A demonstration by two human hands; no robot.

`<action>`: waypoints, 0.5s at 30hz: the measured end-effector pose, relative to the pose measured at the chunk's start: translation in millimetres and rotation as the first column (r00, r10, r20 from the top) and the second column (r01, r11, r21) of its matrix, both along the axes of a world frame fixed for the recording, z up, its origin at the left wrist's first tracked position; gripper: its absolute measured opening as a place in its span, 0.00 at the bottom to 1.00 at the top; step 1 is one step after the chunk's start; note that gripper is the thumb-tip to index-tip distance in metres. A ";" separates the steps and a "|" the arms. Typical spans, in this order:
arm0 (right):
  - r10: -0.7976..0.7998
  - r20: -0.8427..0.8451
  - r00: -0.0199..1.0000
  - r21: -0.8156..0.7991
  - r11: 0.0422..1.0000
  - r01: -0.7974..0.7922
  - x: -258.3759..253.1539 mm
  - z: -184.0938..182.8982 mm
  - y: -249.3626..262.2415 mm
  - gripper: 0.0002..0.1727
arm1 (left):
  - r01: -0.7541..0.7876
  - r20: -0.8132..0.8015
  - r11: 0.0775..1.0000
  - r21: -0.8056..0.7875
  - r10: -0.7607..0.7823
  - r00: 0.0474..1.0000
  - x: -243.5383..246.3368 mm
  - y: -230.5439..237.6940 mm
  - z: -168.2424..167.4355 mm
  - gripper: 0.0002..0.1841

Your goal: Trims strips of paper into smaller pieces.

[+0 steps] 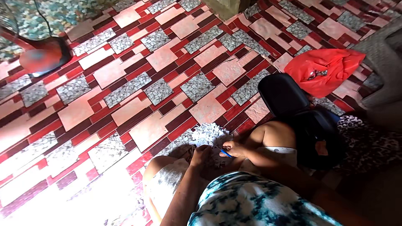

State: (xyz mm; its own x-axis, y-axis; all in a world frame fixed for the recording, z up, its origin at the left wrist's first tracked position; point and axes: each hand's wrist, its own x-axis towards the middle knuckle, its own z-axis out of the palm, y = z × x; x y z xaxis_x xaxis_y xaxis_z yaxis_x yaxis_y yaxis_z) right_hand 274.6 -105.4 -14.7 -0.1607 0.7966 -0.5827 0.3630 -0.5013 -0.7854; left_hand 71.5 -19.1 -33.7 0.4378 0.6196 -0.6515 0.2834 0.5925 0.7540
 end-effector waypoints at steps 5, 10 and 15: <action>-0.027 -0.008 1.000 0.010 1.000 0.027 -1.2 2.4 -0.9 0.21 | -0.016 0.009 1.000 -0.021 0.017 1.000 0.1 0.0 0.7 0.09; -0.081 -0.051 0.995 -0.013 0.997 0.080 -0.6 2.9 -1.2 0.19 | -0.020 -0.002 1.000 -0.021 0.020 1.000 0.2 0.6 2.6 0.09; -0.066 -0.057 0.996 -0.061 0.996 0.063 -1.5 5.2 1.6 0.20 | -0.067 -0.019 0.998 -0.018 0.067 0.998 1.7 0.4 3.2 0.08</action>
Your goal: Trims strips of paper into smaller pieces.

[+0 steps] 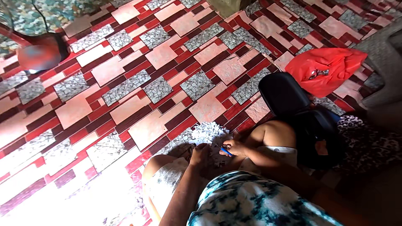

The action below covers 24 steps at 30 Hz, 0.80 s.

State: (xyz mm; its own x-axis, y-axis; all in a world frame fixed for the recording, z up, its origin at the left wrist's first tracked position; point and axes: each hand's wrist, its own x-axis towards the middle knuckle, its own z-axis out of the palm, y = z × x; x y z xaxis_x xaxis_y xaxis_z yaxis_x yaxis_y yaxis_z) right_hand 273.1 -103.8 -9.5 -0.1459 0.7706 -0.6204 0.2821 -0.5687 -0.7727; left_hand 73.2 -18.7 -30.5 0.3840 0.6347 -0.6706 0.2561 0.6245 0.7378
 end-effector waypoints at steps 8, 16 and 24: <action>0.040 0.029 0.999 0.032 0.999 -0.041 0.3 -4.3 -1.3 0.21 | 0.043 0.009 0.999 0.000 -0.043 0.999 1.7 -0.3 0.3 0.07; 0.000 0.017 1.000 0.009 1.000 -0.001 0.1 -0.6 -0.9 0.19 | 0.052 -0.004 0.998 0.021 -0.052 0.999 1.8 0.4 0.2 0.07; 0.085 0.049 0.995 0.031 0.996 -0.087 0.9 -4.0 -0.8 0.21 | 0.083 -0.013 0.995 0.051 -0.083 0.996 0.5 0.4 -1.8 0.08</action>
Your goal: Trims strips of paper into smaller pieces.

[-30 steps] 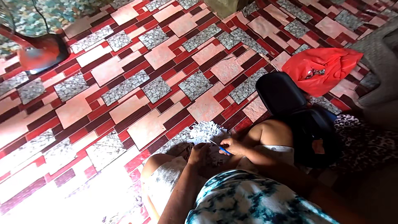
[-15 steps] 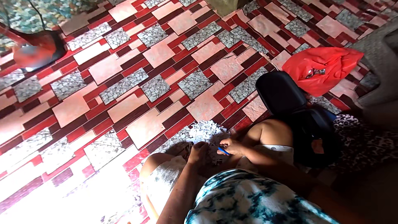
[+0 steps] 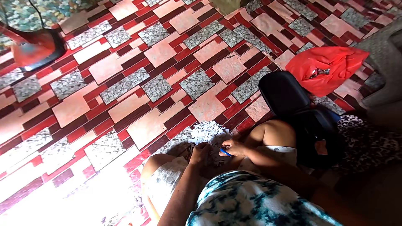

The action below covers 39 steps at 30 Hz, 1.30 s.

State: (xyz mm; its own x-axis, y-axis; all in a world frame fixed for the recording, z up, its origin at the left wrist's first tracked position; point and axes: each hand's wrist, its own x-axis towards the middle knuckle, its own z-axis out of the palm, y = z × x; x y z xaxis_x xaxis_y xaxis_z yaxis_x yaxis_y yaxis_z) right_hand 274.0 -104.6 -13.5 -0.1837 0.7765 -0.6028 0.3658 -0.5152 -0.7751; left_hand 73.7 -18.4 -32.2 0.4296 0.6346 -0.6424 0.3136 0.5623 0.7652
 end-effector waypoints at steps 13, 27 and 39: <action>-0.148 -0.026 0.989 -0.002 0.989 0.148 1.5 4.8 0.8 0.19 | 0.020 -0.068 0.999 -0.030 -0.022 0.997 -7.8 2.0 7.8 0.09; -0.129 -0.033 0.991 -0.080 0.989 0.126 1.0 3.1 3.1 0.22 | 0.002 -0.044 0.998 -0.056 -0.004 0.999 -5.3 1.7 5.2 0.08; -0.177 -0.032 0.984 -0.127 0.977 0.172 1.6 10.4 4.4 0.21 | -0.004 -0.065 0.999 -0.037 0.002 0.998 -4.4 2.5 1.9 0.08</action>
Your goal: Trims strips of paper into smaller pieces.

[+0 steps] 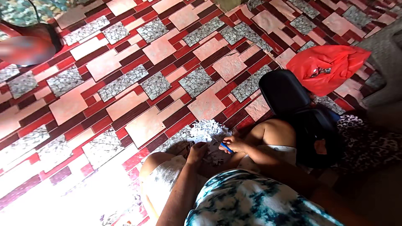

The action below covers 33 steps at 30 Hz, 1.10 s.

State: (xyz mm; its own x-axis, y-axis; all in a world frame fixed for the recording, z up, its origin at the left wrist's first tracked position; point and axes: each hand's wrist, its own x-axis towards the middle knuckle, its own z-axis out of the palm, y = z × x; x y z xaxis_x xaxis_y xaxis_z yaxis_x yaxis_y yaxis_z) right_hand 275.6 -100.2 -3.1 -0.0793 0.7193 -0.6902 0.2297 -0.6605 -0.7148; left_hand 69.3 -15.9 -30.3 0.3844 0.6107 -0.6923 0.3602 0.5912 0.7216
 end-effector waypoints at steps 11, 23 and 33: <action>0.056 0.015 0.998 0.059 0.997 -0.057 -0.6 -5.4 -1.8 0.20 | 0.032 0.019 0.999 -0.001 -0.032 0.999 1.8 -0.3 0.4 0.08; 0.063 0.004 0.998 -0.020 0.998 -0.063 -1.1 -0.4 0.5 0.22 | -0.021 0.001 1.000 -0.002 0.021 1.000 3.1 -0.2 2.0 0.09; 0.049 -0.012 0.999 0.081 0.996 -0.048 -0.1 -6.8 -2.3 0.17 | -0.003 0.027 1.000 0.000 0.003 1.000 6.1 -1.8 -0.8 0.08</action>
State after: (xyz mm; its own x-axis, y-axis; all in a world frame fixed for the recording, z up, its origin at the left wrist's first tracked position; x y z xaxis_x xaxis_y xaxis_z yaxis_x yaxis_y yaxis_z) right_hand 275.5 -102.5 -9.9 -0.1250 0.7678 -0.6284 0.2497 -0.5886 -0.7689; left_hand 75.4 -17.7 -31.1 0.4012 0.6117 -0.6818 0.3388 0.5925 0.7309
